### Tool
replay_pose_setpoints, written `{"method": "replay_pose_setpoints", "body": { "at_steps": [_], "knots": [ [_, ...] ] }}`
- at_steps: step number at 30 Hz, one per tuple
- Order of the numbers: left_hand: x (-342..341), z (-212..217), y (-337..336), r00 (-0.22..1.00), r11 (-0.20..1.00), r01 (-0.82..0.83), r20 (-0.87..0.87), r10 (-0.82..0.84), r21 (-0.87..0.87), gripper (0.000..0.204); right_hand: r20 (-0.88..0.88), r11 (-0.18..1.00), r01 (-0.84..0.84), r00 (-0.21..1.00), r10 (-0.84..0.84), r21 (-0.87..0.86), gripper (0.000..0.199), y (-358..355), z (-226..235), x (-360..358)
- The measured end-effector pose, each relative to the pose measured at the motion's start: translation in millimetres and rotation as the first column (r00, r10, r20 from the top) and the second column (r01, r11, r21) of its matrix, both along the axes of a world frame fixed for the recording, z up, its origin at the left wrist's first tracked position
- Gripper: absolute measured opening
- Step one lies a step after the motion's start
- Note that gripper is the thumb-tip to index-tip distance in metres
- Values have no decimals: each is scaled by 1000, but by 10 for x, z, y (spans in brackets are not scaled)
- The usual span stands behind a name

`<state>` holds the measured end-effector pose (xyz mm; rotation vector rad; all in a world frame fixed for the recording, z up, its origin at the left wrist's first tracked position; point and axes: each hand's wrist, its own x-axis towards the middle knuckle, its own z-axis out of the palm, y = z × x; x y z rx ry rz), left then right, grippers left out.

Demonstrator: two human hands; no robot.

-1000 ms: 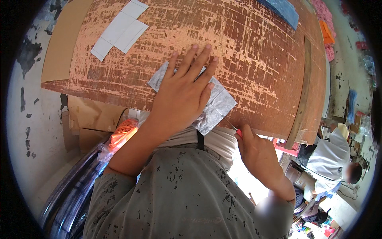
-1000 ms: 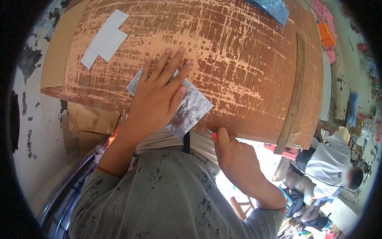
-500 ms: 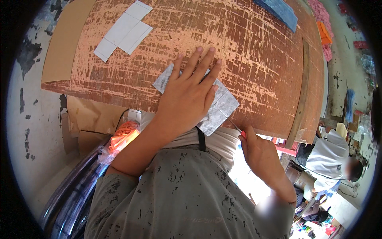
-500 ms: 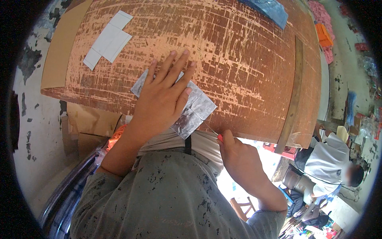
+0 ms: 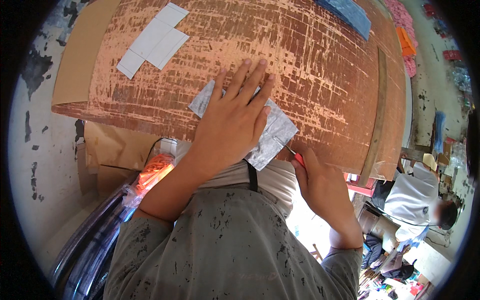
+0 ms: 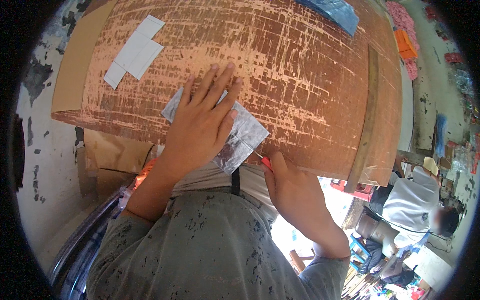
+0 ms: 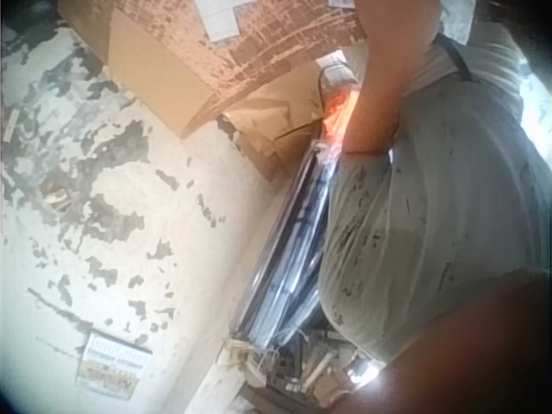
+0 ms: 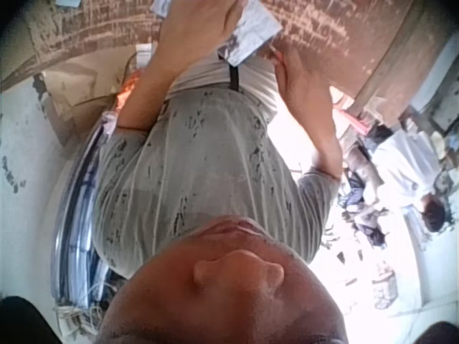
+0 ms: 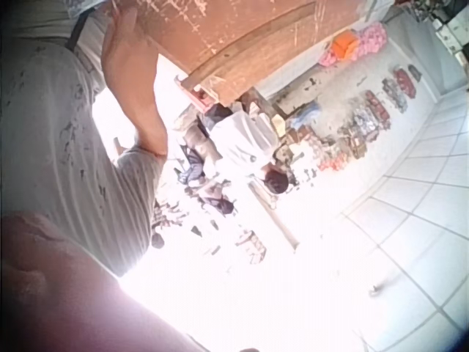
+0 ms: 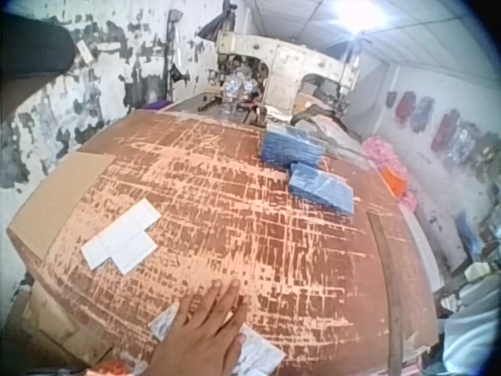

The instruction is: The person cuts a silver sheet using a utility knife while holding a ruler against the sheet for precision, then handles small pieces of the sheet.

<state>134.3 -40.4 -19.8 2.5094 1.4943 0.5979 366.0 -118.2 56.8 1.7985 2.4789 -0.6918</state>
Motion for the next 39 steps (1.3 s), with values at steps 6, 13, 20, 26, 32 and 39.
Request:
{"method": "replay_pose_setpoints", "body": {
  "at_steps": [6, 13, 20, 26, 32, 39],
  "knots": [
    [0, -13, -3, 999, 999, 1, 32, -2, 48, 55, 26, 999, 15, 1000, -14, -43, 19, 94, 7, -129],
    [-6, 2, 6, 1000, 999, -2, 17, 2, 43, 56, 54, 997, -3, 999, 8, -83, 21, 131, 38, -151],
    [-1, -3, 7, 1000, 999, -1, 18, 0, 38, 56, 59, 994, 7, 998, -1, -111, 22, 154, 59, -168],
    [14, 10, 1, 1000, 1000, -8, -3, 8, 30, 56, 135, 986, -5, 990, 27, -164, 20, 196, 81, -237],
    [-15, -30, 18, 999, 999, 2, 35, -4, 36, 56, 120, 994, -93, 988, 101, -64, 21, 178, 14, -156],
    [-9, -17, 17, 999, 999, 2, 43, -4, 39, 56, 152, 992, -90, 983, 103, -89, 22, 153, 3, -109]
  ]
}}
